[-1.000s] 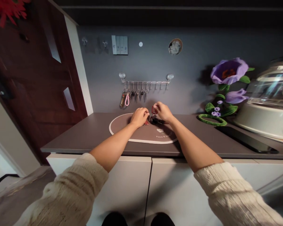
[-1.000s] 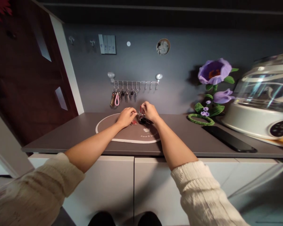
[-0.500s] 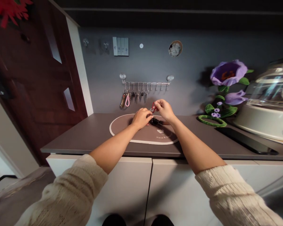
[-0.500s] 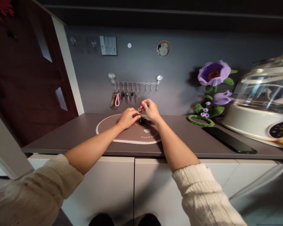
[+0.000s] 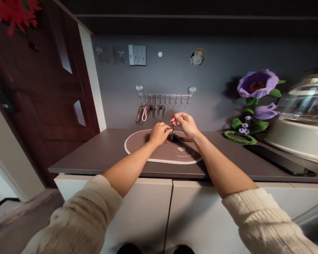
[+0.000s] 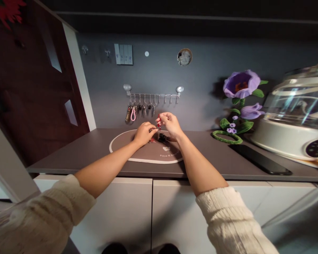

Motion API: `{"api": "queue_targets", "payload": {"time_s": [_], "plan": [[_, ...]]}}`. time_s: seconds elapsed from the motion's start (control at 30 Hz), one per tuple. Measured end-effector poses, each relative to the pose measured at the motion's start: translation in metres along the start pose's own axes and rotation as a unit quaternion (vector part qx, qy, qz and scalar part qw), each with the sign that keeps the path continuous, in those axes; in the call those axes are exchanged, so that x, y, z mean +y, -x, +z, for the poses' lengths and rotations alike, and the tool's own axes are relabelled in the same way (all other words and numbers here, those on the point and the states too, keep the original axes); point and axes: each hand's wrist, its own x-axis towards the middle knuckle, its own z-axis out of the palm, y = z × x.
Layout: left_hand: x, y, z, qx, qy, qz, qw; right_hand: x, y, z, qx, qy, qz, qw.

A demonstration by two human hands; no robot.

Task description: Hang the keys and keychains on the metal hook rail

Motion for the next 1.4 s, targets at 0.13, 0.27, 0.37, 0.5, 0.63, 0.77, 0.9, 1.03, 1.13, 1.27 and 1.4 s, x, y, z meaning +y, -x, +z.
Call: {"api": "queue_targets", "payload": {"time_s": [0.13,0.27,0.37,0.5,0.63,0.77,0.9,1.03,1.13,1.27,1.4], "plan": [[-0.001,-0.001,0.004,0.007,0.047,-0.014,0.999,-0.001,0.001,0.001,0.000,-0.012,0.017,1.000],[-0.003,-0.002,0.005,0.016,0.071,-0.038,0.997,-0.002,0.002,0.001,0.007,-0.012,0.027,1.000],[-0.003,-0.002,0.003,0.025,0.077,-0.041,0.996,0.000,0.001,-0.001,0.028,-0.014,0.035,0.999],[-0.004,-0.003,0.000,0.043,0.085,-0.049,0.994,0.004,0.000,-0.003,0.046,0.004,0.056,0.997],[-0.005,-0.005,-0.001,0.060,0.098,-0.059,0.992,0.007,0.001,-0.003,0.047,0.009,0.072,0.996],[-0.005,-0.007,-0.002,0.078,0.120,-0.078,0.987,0.006,0.004,0.000,0.026,0.047,0.083,0.995],[-0.005,-0.008,-0.005,0.087,0.125,-0.097,0.984,0.004,0.007,0.004,0.013,0.060,0.094,0.994],[-0.006,-0.010,-0.006,0.094,0.129,-0.091,0.983,0.004,0.008,0.006,0.010,0.065,0.116,0.991],[-0.006,-0.011,-0.006,0.102,0.138,-0.091,0.981,0.008,0.008,0.007,-0.001,0.103,0.107,0.989],[-0.005,-0.011,-0.007,0.106,0.153,-0.096,0.978,0.013,0.006,0.007,-0.016,0.125,0.077,0.989],[-0.003,-0.011,-0.008,0.111,0.168,-0.101,0.974,0.019,0.006,0.007,-0.015,0.120,0.071,0.990]]}}
